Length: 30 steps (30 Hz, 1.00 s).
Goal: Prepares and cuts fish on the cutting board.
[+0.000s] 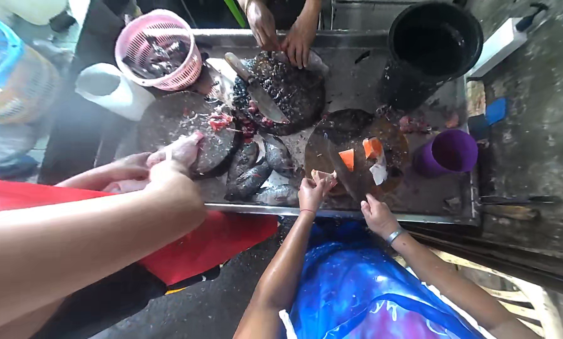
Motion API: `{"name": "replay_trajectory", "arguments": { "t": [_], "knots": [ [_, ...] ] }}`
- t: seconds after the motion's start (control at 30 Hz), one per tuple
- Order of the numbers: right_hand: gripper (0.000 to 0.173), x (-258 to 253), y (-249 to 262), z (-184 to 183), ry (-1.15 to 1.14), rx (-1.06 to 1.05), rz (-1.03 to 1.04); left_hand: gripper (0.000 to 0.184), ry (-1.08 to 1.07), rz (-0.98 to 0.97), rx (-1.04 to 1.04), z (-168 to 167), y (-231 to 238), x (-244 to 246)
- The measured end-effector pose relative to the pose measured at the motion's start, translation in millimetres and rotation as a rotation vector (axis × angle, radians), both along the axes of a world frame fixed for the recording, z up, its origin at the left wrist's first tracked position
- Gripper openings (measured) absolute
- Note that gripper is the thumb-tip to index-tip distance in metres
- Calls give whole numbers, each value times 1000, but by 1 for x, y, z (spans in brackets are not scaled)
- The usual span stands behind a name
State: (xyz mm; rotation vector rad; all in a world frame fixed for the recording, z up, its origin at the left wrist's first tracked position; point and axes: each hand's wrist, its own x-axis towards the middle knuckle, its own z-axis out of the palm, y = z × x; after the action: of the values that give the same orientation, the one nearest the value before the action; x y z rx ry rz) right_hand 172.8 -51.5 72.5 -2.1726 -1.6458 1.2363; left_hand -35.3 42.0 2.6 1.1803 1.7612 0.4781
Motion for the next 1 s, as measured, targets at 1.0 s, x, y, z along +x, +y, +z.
{"name": "replay_trajectory", "arguments": {
  "t": [1.0],
  "knots": [
    [30, -6, 32, 0, -43, -9, 42, 78, 186, -222, 116, 30, 4, 20]
  ]
}}
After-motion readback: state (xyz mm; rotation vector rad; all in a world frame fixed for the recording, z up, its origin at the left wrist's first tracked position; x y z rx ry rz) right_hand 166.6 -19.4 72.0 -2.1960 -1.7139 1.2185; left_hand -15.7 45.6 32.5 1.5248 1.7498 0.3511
